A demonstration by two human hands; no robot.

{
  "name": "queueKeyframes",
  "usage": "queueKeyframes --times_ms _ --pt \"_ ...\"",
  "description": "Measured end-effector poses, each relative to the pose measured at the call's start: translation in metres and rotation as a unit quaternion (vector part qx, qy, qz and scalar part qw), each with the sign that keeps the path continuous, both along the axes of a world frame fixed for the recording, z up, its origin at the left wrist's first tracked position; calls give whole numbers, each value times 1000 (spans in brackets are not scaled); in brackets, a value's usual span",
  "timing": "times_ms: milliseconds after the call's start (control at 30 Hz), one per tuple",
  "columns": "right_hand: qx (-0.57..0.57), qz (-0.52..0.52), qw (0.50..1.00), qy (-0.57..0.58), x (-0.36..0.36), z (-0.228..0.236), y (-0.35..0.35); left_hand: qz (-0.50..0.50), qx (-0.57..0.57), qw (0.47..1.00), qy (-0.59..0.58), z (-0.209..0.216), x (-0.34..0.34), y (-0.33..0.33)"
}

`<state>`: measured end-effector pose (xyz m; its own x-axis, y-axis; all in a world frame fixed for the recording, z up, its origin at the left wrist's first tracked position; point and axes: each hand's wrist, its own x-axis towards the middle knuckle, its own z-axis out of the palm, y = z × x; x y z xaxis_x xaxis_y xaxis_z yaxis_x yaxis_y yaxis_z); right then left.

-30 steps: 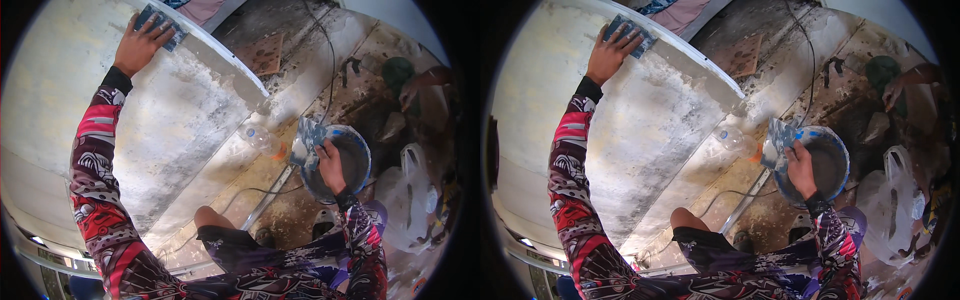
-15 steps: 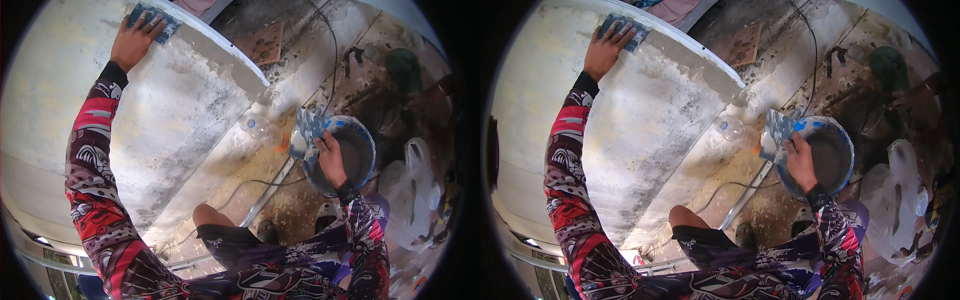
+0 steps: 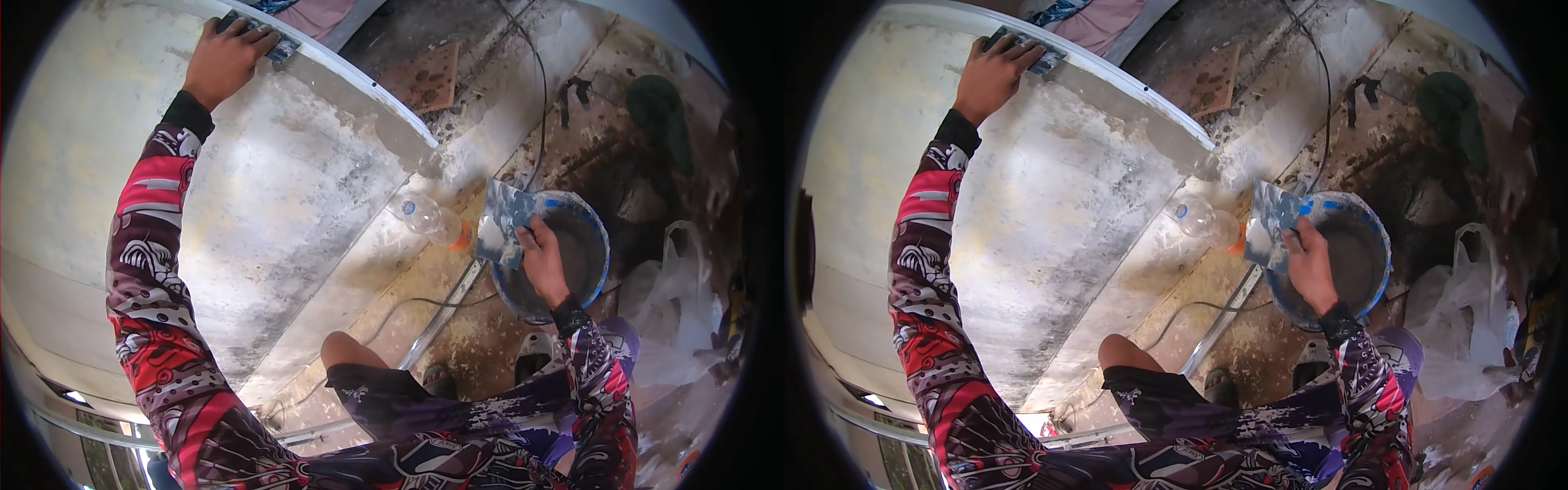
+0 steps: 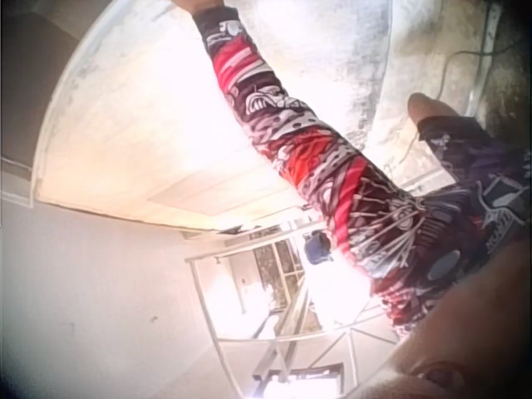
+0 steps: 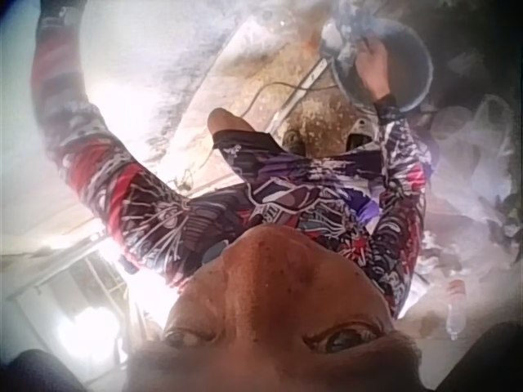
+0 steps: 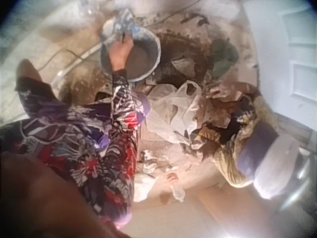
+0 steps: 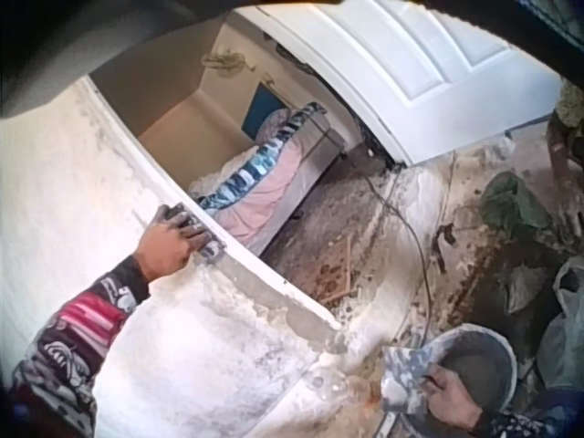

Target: The person holds putty knives, loads plaster mixture, and applies and smooths the compound along the upper edge and surface of a wall.

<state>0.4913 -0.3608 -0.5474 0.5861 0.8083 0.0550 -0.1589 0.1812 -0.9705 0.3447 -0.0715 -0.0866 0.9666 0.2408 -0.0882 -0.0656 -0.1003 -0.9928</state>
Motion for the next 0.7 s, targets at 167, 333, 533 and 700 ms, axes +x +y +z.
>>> queueKeyframes --times_ms 167,333,533,700 --pt "9 8 1000 -12 -3 -10 8 -17 21 999 19 -8 -15 12" --pt "-50 91 994 16 0 -10 7 20 3 999 40 -10 -24 -3" --pt "16 5 999 -33 -3 -5 5 25 2 1000 -13 1 -18 -14" --pt "13 8 999 -31 -5 -6 4 -5 82 996 14 22 -18 10"
